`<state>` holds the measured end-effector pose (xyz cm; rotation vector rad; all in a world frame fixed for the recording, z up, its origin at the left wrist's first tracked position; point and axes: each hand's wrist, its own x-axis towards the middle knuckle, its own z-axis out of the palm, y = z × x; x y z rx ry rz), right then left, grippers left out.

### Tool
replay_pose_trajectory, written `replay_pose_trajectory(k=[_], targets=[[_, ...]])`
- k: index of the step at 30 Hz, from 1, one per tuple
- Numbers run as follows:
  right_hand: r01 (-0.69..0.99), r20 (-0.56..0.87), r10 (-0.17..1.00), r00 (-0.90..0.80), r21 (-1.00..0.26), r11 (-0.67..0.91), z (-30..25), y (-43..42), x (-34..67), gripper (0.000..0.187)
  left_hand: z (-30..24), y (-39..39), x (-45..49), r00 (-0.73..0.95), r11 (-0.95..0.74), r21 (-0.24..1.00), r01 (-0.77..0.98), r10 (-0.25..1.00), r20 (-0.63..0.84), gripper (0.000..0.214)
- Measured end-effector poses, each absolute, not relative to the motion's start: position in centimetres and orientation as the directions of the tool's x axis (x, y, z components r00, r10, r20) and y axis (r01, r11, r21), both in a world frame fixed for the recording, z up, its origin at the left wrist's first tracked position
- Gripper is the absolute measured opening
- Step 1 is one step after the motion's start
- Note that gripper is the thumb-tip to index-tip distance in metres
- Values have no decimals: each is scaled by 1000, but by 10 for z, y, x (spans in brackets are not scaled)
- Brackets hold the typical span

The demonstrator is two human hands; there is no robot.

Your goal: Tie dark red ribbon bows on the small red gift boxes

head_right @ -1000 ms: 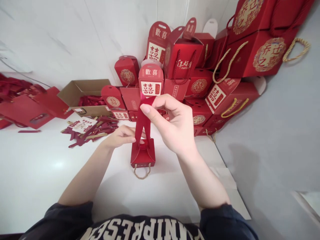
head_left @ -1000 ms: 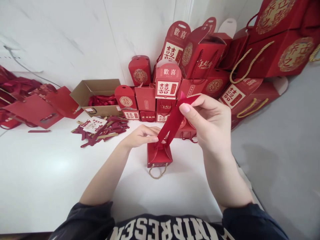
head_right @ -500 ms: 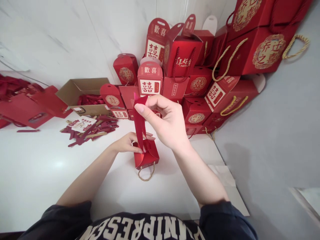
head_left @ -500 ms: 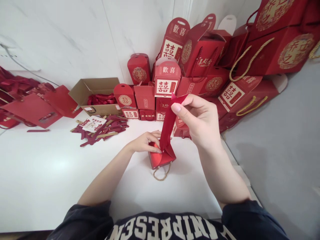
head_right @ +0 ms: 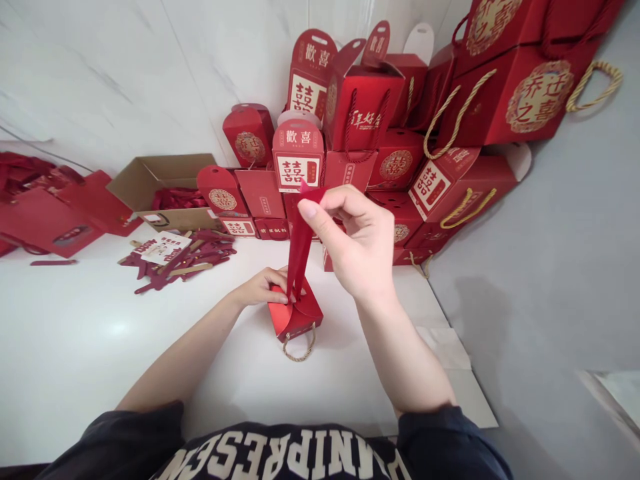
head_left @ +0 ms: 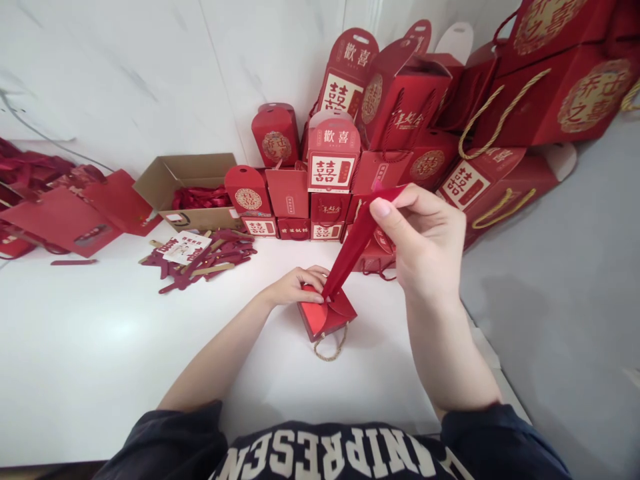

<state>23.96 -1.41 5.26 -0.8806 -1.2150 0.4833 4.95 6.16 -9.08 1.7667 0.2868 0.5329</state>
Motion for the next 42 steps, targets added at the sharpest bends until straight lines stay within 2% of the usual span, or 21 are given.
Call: replay_pose_trajectory(k=[3, 8, 12, 16, 32, 35, 39, 40, 42], targets=[[153, 612, 688, 390, -780, 607, 46, -14, 250, 20, -93, 63, 49, 875, -295, 951, -97, 429, 222, 23], [120, 558, 695, 453, -811, 572, 33, -16, 264, 18, -88, 61, 49, 897, -354, 933, -63, 389, 209, 17], [122, 564, 706, 428, -811, 573, 31, -18, 264, 17, -79, 55, 52, 911, -411, 910, -51, 355, 212, 15], [143, 589, 708, 390, -798, 585, 37, -23, 258, 17, -79, 51, 56, 911, -385, 921, -55, 358, 204, 17], [419, 711, 638, 296, -697, 582, 72, -30, 223, 20, -88, 54, 61, 811, -357, 933, -46, 532, 243, 23], [352, 673, 675, 303, -737, 577, 62, -13, 221, 21, -90, 53, 61, 832, -353, 935, -39, 506, 226, 22], [176, 539, 808, 238, -842, 510, 35, 23, 228, 22, -90, 48, 63, 856, -369, 929, -30, 470, 214, 21], [177, 517, 832, 200, -855, 488, 27, 28, 232, 22, -90, 47, 64, 860, -375, 927, -30, 463, 215, 21], [311, 485, 868, 103, -845, 435, 12, 29, 243, 26, -91, 46, 64, 861, -387, 922, -35, 457, 224, 20]])
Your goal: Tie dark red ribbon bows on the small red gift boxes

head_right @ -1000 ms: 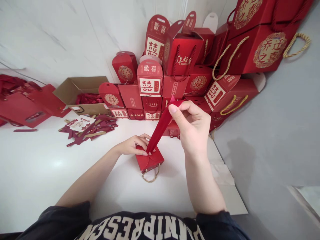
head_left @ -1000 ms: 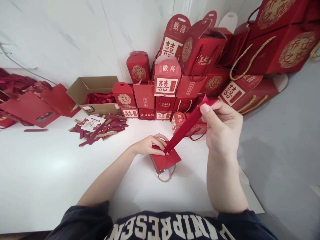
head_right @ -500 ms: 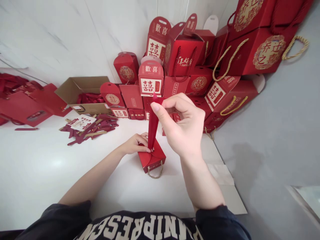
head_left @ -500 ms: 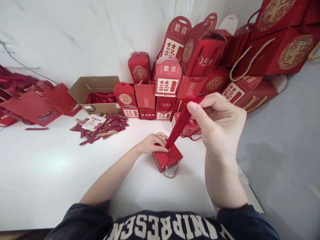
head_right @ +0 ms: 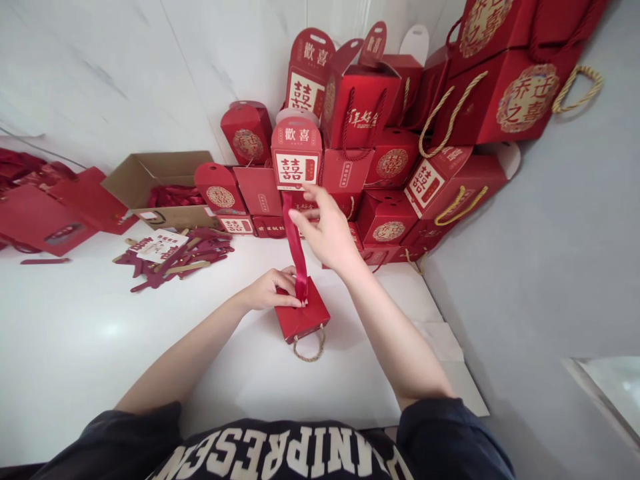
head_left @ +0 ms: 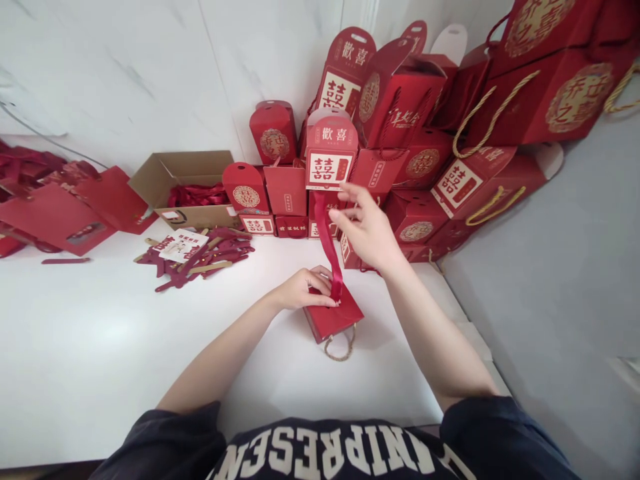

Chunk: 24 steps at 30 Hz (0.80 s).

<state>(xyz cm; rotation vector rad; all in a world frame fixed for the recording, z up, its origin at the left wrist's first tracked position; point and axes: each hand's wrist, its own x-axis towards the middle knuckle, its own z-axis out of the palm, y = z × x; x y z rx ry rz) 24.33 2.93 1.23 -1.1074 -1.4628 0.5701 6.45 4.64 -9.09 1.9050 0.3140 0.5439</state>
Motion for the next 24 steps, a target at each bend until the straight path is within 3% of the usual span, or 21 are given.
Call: replay_pose_trajectory(k=[3, 6, 10, 15, 21, 24], targets=[[574, 361, 932, -8, -762, 300, -10, 7, 262, 21, -92, 48, 65, 856, -393, 918, -42, 460, 237, 19], [641, 185, 981, -51, -747, 174, -37, -26, 275, 26, -93, 50, 65, 865, -397, 917, -45, 444, 235, 17], [438, 91, 989, -113, -889, 132, -74, -54, 273, 19, -93, 50, 65, 874, -405, 913, -48, 425, 235, 13], [110, 67, 992, -108, -991, 79, -90, -59, 252, 26, -95, 51, 65, 879, -415, 909, -43, 417, 232, 10], [81, 124, 992, 1, -989, 124, -83, -48, 230, 11, -96, 50, 64, 867, -405, 913, -49, 436, 240, 8], [-8, 56, 991, 119, -998, 57, -88, -42, 226, 10, -96, 50, 64, 874, -406, 913, -41, 429, 230, 8]])
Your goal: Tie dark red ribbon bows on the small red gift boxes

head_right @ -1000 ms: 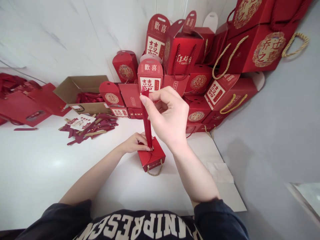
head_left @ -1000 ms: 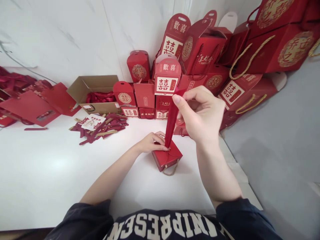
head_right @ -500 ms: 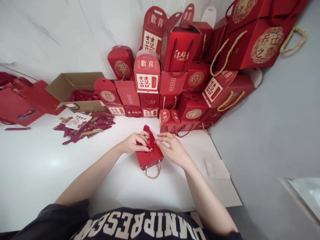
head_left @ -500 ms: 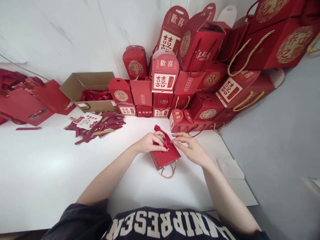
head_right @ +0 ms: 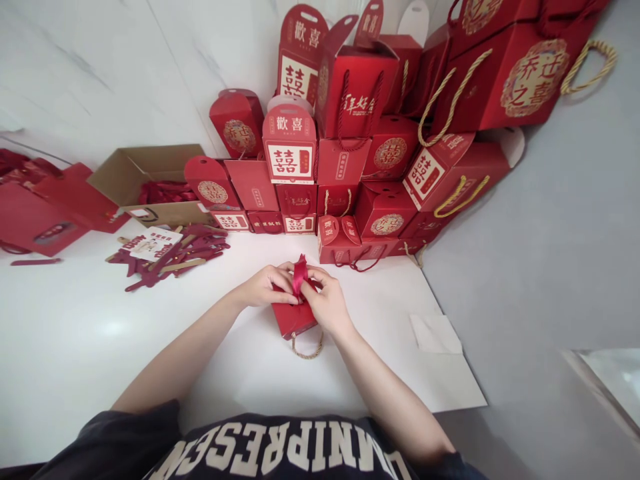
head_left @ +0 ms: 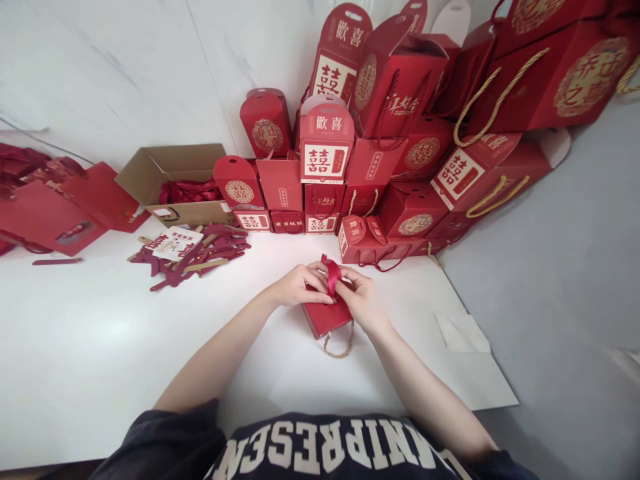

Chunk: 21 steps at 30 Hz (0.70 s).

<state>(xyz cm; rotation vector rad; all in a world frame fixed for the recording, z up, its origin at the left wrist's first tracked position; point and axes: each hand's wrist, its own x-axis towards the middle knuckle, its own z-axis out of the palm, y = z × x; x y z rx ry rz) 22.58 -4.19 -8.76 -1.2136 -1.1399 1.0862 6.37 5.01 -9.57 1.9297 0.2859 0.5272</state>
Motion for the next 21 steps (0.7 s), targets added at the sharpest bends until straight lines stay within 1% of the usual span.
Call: replay_pose_trajectory(k=[3, 5, 9, 11, 13, 14, 16, 17, 18, 19, 20, 21], targets=[[-152, -71, 977, 200, -987, -41, -95, -38, 231, 18, -95, 50, 64, 879, -396, 917, -54, 416, 232, 8], [-255, -137, 957, 256, -964, -70, -98, -36, 240, 22, -95, 50, 65, 879, -383, 921, -65, 415, 235, 8], [-431, -255, 891, 375, -899, -76, -98, -37, 261, 25, -93, 49, 66, 877, -373, 926, -59, 423, 227, 9], [-462, -252, 871, 422, -886, -33, -95, -40, 268, 25, -92, 49, 66, 878, -366, 929, -50, 428, 216, 10], [-411, -165, 848, 503, -909, 67, -89, -46, 269, 23, -89, 48, 66, 880, -351, 936, -28, 436, 190, 11], [-345, -92, 828, 553, -930, 127, -84, -50, 267, 21, -87, 48, 66, 882, -342, 940, -13, 439, 172, 12], [-136, 103, 784, 613, -963, 233, -70, -62, 259, 17, -83, 48, 67, 888, -321, 947, 16, 441, 134, 13], [-7, 215, 772, 598, -962, 274, -62, -69, 254, 14, -80, 48, 67, 891, -310, 950, 29, 439, 116, 14], [133, 338, 772, 538, -939, 318, -54, -75, 247, 12, -78, 49, 67, 895, -301, 953, 39, 434, 101, 15], [257, 451, 784, 426, -892, 373, -46, -82, 240, 9, -76, 50, 67, 900, -296, 954, 48, 426, 87, 16], [354, 553, 786, 277, -819, 452, -40, -87, 232, 5, -74, 50, 67, 905, -294, 954, 58, 419, 74, 17], [421, 621, 778, 92, -733, 535, -36, -91, 224, 5, -73, 51, 66, 910, -294, 953, 71, 409, 58, 19]])
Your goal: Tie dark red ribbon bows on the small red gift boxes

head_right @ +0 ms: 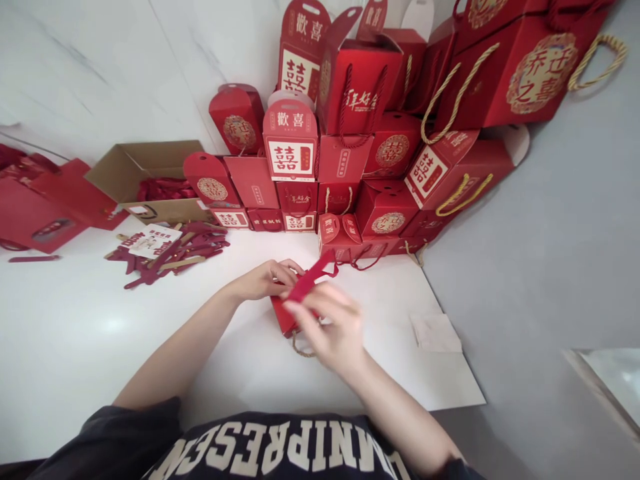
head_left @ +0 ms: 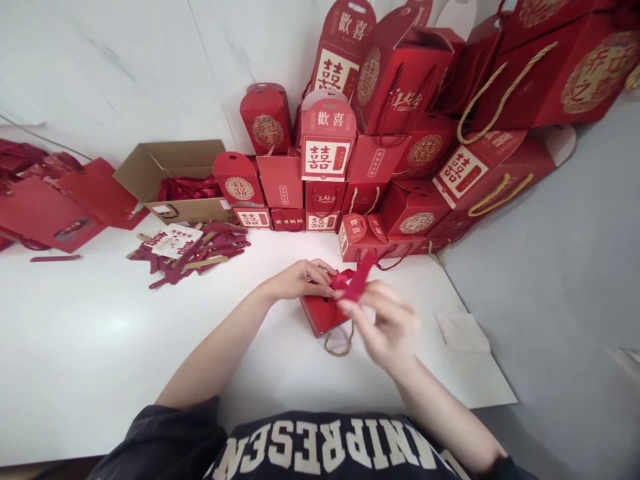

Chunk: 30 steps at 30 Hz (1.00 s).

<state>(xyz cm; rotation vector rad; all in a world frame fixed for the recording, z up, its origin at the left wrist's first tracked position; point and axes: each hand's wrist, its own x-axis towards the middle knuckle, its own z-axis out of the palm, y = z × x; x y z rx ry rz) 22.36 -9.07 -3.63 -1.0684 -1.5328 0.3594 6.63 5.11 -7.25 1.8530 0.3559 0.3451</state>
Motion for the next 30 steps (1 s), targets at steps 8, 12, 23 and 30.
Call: replay_pose_trajectory(k=[8, 12, 23, 30], targets=[[532, 336, 509, -793, -26, 846, -65, -80, 169, 21, -69, 50, 66, 916, -342, 932, 122, 400, 27, 16], [560, 220, 552, -804, -32, 828, -76, -72, 165, 20, -72, 48, 67, 897, -372, 917, 143, 440, 39, 12], [559, 393, 883, -258, -685, 468, -52, -50, 250, 15, -74, 48, 68, 899, -407, 908, 97, 427, 95, 12], [339, 189, 911, -366, -885, 320, -79, -32, 280, 18, -74, 48, 68, 901, -388, 917, 93, 424, 88, 11]])
